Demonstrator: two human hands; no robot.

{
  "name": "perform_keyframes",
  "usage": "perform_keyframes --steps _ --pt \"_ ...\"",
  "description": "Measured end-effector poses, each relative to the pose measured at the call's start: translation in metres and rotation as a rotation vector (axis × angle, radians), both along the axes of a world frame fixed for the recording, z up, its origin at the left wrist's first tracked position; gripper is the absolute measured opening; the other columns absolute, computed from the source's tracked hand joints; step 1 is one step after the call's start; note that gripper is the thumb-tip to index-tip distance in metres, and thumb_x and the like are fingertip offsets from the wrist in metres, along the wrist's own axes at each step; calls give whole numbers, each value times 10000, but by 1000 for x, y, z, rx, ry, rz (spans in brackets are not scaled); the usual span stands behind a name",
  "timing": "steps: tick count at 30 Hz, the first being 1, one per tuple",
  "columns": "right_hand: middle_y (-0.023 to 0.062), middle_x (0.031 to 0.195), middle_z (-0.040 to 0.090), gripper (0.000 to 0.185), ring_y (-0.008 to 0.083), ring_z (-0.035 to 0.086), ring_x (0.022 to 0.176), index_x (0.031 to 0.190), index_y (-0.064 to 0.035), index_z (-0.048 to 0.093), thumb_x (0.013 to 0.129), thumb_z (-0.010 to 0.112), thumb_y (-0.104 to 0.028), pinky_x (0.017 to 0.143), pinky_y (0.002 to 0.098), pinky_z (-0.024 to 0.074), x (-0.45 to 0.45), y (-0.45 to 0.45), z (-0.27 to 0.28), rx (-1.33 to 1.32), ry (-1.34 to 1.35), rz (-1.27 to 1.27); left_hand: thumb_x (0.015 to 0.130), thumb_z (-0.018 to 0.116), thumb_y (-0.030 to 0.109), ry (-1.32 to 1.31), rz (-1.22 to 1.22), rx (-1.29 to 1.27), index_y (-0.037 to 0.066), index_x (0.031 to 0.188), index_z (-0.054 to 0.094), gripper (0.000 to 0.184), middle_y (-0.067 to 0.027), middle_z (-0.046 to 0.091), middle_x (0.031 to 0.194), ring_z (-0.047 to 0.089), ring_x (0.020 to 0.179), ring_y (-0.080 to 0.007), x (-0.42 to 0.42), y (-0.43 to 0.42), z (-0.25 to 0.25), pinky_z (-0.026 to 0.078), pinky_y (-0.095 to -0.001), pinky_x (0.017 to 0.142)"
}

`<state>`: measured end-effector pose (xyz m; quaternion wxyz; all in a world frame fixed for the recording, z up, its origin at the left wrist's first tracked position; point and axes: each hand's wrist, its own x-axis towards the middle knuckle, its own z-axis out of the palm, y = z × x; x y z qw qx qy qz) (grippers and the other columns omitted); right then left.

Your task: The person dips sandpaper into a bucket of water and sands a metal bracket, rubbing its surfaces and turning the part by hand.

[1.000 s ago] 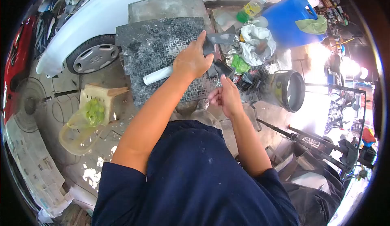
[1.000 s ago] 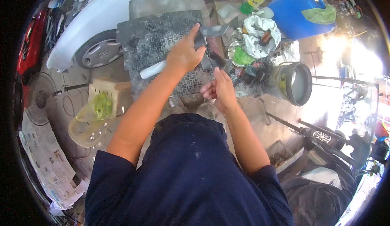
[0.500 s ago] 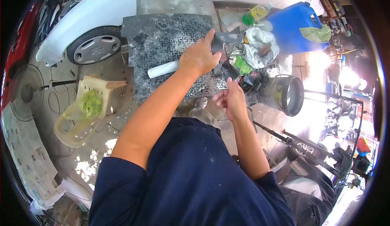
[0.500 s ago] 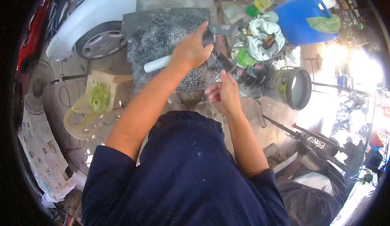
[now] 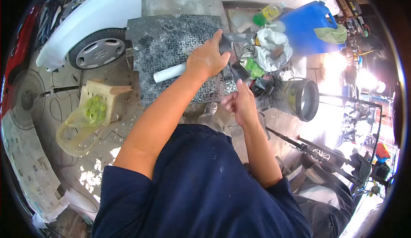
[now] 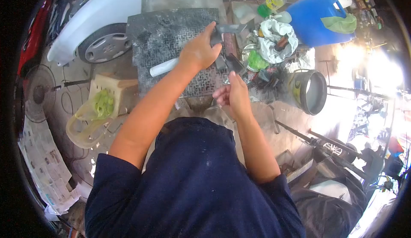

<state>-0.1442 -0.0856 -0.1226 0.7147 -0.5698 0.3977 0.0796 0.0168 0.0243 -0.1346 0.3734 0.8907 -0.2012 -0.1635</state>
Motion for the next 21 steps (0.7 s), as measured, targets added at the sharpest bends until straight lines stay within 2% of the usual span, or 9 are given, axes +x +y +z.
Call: perform_keyframes --steps 4,7,10,19,21 --pt "149 733 700 433 149 585 489 1316 -56 471 1134 385 -440 464 260 440 5 -1 -2 4 -17 -24 939 618 454 -24 -3 4 143 1640 312 825 -224 613 1431 633 1261 -429 -4 -1 -5 499 -503 1089" --pt "150 735 700 427 155 585 485 1315 -62 471 1133 386 -438 467 271 445 9 0 -7 11 -17 -5 937 619 401 -34 20 -28 162 1630 335 787 -212 608 1455 617 1279 -424 -5 0 -3 492 -498 1089" --pt "145 732 697 428 154 584 484 1320 -63 468 1130 395 -440 467 274 447 -5 2 3 14 0 15 943 617 463 -1 -13 27 142 1643 302 832 -218 597 1460 640 1253 -427 -3 1 -1 502 -503 1086" --pt "133 709 689 384 153 573 469 1206 -78 492 1126 410 -445 466 280 442 -8 4 3 -22 -3 -21 942 623 478 -45 -9 10 159 1638 310 828 -221 604 1442 646 1237 -431 -5 0 -7 508 -507 1076" --pt "117 681 675 361 149 547 441 1167 -90 501 1126 422 -439 436 280 404 6 0 -6 8 -14 -65 942 624 478 -55 -9 9 160 1637 309 826 -217 609 1433 647 1235 -432 -7 -1 -7 508 -510 1074"
